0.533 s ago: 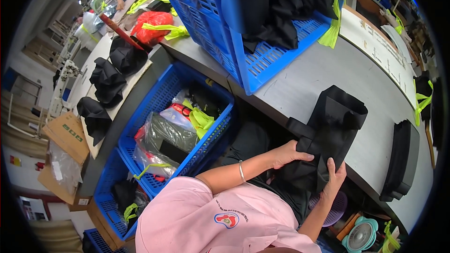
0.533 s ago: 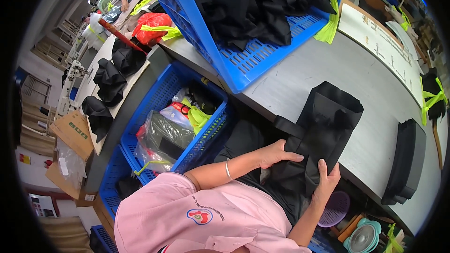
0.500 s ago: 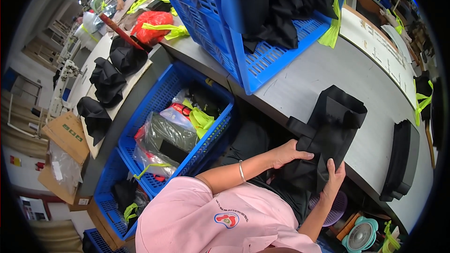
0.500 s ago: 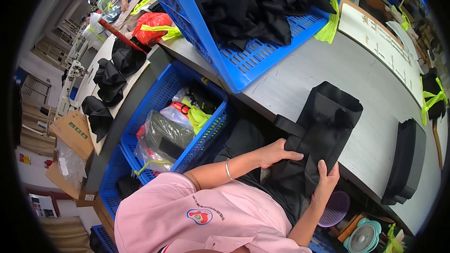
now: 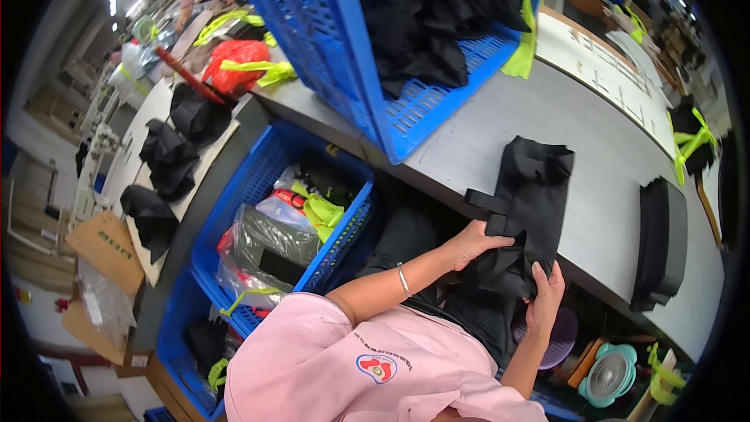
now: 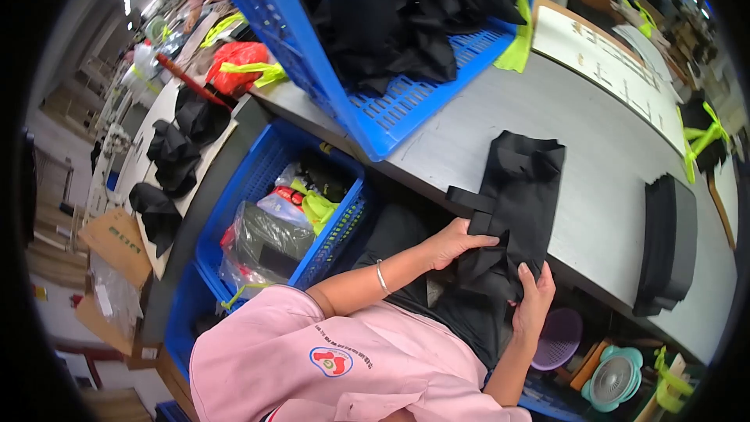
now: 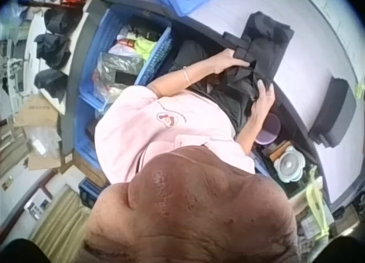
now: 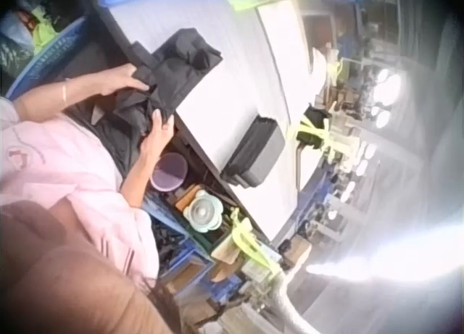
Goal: Folding and inspecting black fabric pieces at a workstation.
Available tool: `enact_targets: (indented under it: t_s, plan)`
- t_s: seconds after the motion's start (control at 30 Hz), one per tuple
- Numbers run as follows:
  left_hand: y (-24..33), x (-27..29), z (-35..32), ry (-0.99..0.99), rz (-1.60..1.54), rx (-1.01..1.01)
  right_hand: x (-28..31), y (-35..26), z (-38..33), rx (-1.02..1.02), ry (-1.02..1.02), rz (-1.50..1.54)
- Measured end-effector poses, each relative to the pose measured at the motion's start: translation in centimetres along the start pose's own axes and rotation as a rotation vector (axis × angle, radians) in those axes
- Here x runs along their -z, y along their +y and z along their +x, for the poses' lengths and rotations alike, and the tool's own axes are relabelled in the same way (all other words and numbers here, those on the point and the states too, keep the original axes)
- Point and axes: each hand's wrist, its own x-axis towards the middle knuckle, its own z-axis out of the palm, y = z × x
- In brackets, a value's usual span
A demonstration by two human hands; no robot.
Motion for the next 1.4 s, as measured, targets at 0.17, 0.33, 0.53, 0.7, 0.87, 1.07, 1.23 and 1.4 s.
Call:
enact_targets:
  t_s: [0.17,0.33,0.53,0.7,0.87,1.07,1.23,1.4]
  plan:
    - [-0.6,-0.6,0.0,0.033,0.026,-0.038,-1.1,1.4,-1.4,0.022,0.061,0.310]
    - [-2.2,-1.7,0.3,0.073,0.036,-0.111,-0.7,2.0,-2.1,0.043,0.090,0.321]
    - [-2.6,-2.0,-0.5,-0.235,0.010,-0.020,3.9,-0.7,-1.7,0.476,0.284,0.016]
    - [-2.5,-2.3,-2.1,-0.088,0.291,0.040,10.6,-9.2,-1.6,0.583,0.381,0.270]
    - [-4.3,4.5,-1.4,0.059,0.445,0.108,21.1,-15.9,2.6,0.726,0.448,0.242]
    - [-9.5,15.9,5.3,0.364,0.617,0.205,26.1,-13.1,0.7,0.715,0.491,0.353]
    - [-11.9,21.8,14.6,0.433,0.574,0.442,25.4,-6.9,-7.3,0.607,0.726,0.449]
    - [-9.3,32.5,21.2,0.017,0.572,0.057,26.1,1.7,-16.6,0.756,0.899,0.620]
